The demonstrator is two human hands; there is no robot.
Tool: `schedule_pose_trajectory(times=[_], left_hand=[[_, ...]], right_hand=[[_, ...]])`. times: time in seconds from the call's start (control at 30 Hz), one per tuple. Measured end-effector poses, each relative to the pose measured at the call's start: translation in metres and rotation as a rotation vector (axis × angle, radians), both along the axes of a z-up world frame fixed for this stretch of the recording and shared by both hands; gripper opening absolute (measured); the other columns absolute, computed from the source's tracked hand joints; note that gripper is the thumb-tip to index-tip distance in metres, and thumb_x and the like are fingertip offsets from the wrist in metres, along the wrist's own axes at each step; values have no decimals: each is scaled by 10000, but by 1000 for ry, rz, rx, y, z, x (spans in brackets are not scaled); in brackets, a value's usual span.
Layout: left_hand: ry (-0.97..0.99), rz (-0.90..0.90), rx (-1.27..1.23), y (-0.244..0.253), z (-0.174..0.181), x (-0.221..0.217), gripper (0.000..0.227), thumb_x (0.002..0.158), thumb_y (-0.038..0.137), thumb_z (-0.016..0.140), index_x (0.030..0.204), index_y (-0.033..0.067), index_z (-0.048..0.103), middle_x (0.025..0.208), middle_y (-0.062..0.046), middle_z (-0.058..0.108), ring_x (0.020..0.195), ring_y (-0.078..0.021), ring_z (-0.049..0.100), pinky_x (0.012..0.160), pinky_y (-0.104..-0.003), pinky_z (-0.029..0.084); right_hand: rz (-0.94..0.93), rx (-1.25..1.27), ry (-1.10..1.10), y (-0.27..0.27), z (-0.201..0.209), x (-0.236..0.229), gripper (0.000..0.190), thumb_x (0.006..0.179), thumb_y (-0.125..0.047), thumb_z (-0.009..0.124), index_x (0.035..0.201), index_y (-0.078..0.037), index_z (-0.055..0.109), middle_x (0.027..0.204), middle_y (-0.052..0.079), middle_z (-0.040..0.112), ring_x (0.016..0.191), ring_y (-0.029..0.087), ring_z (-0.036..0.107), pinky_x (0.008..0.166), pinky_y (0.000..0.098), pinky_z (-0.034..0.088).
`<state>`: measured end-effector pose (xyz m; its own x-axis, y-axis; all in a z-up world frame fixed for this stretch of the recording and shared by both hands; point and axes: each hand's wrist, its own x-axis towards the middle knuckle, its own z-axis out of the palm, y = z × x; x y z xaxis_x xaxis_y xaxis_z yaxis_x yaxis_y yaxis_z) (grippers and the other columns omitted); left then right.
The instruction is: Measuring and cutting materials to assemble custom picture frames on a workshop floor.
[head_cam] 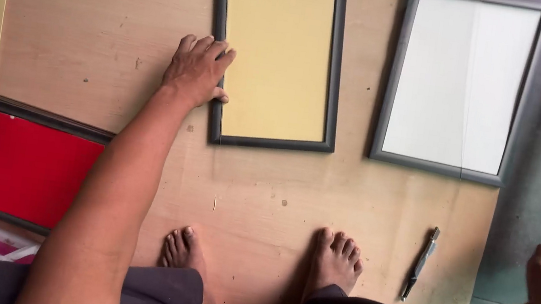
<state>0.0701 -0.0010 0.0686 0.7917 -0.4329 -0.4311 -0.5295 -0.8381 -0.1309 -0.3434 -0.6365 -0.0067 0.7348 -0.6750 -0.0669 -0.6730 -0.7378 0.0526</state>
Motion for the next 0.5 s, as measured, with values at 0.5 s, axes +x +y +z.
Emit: schedule_pose_trajectory(times=[0.5], left_hand=[[13,40,0,10,-15,2,1050,701,663,754,1588,310,316,1669,-1,261,1501,-241,275,1223,-467,224]], right_hand=[[-102,46,-296,55,26,53,325,1172,-162,520,1404,34,403,797,128,634,754,322,634,801,481,486]])
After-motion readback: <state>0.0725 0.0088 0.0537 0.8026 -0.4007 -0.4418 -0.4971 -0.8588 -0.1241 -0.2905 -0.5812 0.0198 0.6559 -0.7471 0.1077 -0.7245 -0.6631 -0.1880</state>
